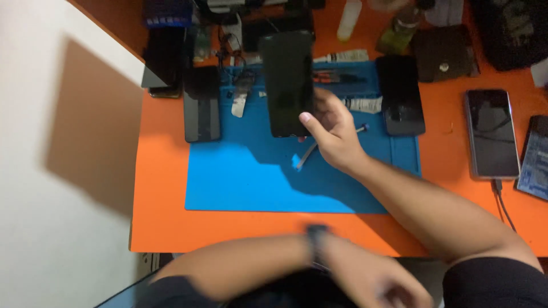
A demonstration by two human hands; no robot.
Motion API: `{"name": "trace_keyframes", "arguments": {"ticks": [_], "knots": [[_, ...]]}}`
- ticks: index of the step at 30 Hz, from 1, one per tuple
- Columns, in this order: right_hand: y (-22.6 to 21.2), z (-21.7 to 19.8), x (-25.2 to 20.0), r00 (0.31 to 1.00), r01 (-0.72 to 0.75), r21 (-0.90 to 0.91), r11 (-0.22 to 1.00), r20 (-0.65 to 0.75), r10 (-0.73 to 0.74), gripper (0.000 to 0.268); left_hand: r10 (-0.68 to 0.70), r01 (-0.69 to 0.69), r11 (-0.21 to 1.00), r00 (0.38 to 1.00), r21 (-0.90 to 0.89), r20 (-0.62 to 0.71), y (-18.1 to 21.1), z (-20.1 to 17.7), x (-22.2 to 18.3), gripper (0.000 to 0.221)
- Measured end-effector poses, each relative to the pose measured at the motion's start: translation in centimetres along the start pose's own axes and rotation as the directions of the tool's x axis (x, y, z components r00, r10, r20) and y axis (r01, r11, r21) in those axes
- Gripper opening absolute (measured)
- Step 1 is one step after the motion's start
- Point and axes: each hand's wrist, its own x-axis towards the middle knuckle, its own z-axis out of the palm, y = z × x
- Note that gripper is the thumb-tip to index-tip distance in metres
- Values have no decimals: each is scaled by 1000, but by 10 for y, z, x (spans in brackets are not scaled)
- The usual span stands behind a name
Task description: The person is disassembling a smartphone by prying off the back cover and removing the internal frame and components.
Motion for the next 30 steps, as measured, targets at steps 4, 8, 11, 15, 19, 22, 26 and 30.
{"name": "trace_keyframes", "arguments": {"ticks": [4,8,11,15,19,22,26,30], "knots": [[17,-5,8,988,91,188,978,-138,-65,37,80,193,934,707,300,-702,121,-22,-110,64],[-1,12,4,991,49,64,997,-125,-41,39,612,596,640,-12,486,-791,164,-57,-166,84],[0,11,6,999,40,-83,996,12,-39,40,489,174,852,71,494,-869,140,-87,-176,53],[-40,-15,13,979,177,-498,849,179,-99,25,484,-4,873,-110,487,-868,144,-75,-167,25],[-65,-33,8,949,254,-811,526,314,26,21,531,228,838,-128,496,-838,142,-79,-191,24],[-47,-34,-7,892,353,-840,412,435,123,23,591,320,780,-92,538,-801,135,-89,-205,25],[-45,-23,-12,879,399,-865,304,455,140,13,572,324,792,-100,517,-814,136,-91,-204,20],[-21,-23,-9,932,328,-864,382,362,19,15,474,254,866,-148,430,-868,133,-93,-206,21]]}}
